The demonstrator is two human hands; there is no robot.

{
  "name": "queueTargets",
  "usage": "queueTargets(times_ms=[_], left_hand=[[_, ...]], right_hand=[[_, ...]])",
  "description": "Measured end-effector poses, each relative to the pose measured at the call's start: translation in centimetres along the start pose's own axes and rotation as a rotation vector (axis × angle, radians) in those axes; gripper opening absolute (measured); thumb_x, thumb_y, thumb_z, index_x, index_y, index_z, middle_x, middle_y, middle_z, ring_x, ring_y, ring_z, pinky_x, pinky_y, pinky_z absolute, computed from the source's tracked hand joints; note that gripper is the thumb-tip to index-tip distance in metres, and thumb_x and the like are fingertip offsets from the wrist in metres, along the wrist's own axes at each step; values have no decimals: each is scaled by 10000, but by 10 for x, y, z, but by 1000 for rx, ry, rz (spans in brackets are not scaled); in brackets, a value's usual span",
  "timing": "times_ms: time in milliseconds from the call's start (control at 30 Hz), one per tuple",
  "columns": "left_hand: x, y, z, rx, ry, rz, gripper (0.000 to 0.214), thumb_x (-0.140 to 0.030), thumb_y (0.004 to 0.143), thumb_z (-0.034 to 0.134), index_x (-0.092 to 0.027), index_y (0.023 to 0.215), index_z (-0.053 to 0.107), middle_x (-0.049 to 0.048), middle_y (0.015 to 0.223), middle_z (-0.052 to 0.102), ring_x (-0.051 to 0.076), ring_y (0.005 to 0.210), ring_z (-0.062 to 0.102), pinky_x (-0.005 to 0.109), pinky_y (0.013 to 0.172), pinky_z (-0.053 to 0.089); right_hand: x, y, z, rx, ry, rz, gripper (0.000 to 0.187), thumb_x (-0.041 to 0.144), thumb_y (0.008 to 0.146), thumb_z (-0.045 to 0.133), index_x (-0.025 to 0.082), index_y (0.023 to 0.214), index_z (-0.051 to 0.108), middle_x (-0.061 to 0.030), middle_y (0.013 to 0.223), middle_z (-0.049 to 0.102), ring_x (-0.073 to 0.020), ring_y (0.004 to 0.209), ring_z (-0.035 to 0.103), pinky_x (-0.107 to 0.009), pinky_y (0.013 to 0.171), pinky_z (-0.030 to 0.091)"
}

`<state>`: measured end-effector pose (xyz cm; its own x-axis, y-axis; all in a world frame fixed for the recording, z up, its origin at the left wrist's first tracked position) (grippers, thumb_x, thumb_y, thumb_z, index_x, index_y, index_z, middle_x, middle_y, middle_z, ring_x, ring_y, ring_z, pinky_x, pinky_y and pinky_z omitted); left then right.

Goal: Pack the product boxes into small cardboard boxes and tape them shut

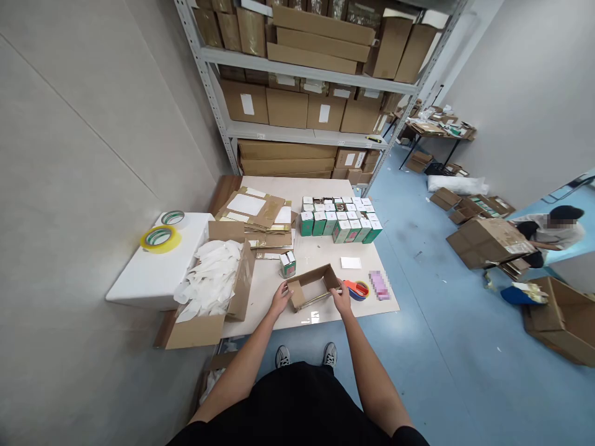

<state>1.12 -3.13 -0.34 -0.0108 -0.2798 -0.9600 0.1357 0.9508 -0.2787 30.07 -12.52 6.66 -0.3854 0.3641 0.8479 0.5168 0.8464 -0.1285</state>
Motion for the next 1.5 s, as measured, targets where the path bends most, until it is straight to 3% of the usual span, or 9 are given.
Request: queueTargets(times_ms=[100, 300, 433, 600, 733, 933, 1133, 1233, 1500], left_hand=[[3, 0, -2, 21, -46, -15, 612, -292, 767, 774, -205, 1354, 624, 152, 1469, 606, 316, 1319, 601, 459, 1133, 457], [3, -3, 3, -20, -145, -36, 625, -290, 795, 731, -232, 1401, 587, 154, 1512, 565, 295, 1300, 615, 440, 1070, 508], [-7, -6, 7, -75, -80, 16, 580, -228, 820, 665, -246, 1394, 584, 127, 1463, 600, 254, 1251, 640, 400, 1045, 524], [-18, -11, 7, -105, 1, 51, 477, -203, 801, 640, -225, 1277, 644, 107, 1354, 661, 237, 1139, 677, 395, 999, 544], [-24, -15, 6, -138, 62, 89, 425, -210, 781, 672, -228, 1206, 676, 98, 1277, 699, 260, 1236, 633, 411, 1069, 495], [-25, -20, 6, -87, 74, 93, 479, -288, 802, 675, -230, 1276, 660, 105, 1384, 653, 268, 1275, 615, 429, 1109, 467], [-21, -28, 4, -69, 22, 43, 471, -384, 808, 704, -234, 1253, 675, 76, 1289, 716, 248, 1144, 683, 422, 1040, 525], [-19, -30, 6, -63, -42, 20, 492, -418, 811, 693, -233, 1266, 666, 90, 1345, 693, 253, 1183, 671, 398, 1024, 533], [-15, -31, 12, 16, -88, -172, 496, -379, 924, 507, -178, 1368, 596, 148, 1434, 630, 289, 1268, 618, 422, 1030, 507]], right_hand=[[-3, 3, -5, 104, -18, -12, 657, 462, 813, 568, 221, 1423, 605, -100, 1237, 668, -257, 1073, 648, -344, 906, 543], [-7, 4, -10, 324, -231, -66, 441, 419, 818, 649, 298, 1227, 760, -69, 1205, 626, -263, 1130, 640, -370, 1040, 497], [-12, -1, -5, 427, -193, -66, 608, 487, 804, 725, 280, 1373, 671, -89, 1330, 596, -277, 1255, 602, -387, 1113, 458], [-26, -7, -2, 495, -171, -92, 879, 467, 666, 859, 267, 1472, 572, -96, 1339, 612, -296, 1248, 614, -424, 1123, 455], [-24, -5, -6, 430, -167, -155, 777, 360, 654, 836, 261, 1396, 625, -84, 1256, 662, -295, 1173, 645, -431, 1061, 492], [-4, 0, -10, 278, -51, -162, 412, 480, 703, 776, 231, 1024, 708, -59, 1029, 712, -235, 825, 658, -386, 832, 541], [6, 2, -11, 184, -69, -96, 500, 576, 657, 796, 241, 959, 580, -19, 901, 675, -241, 804, 638, -339, 723, 476], [7, 3, -10, 175, -72, -102, 551, 610, 667, 781, 240, 1011, 560, -7, 890, 655, -239, 811, 637, -322, 709, 457], [4, 15, -9, 99, -136, -73, 553, 640, 697, 745, 228, 1031, 592, -87, 1068, 682, -279, 948, 652, -341, 775, 490]])
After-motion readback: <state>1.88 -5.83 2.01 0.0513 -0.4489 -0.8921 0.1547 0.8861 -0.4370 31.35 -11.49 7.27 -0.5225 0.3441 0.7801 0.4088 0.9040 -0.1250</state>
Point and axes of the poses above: each hand's wrist, its own y-axis towards the middle knuckle, its own z-axis out of the palm, x = y × z, the point moved 6 cm from there along y, towards the middle knuckle
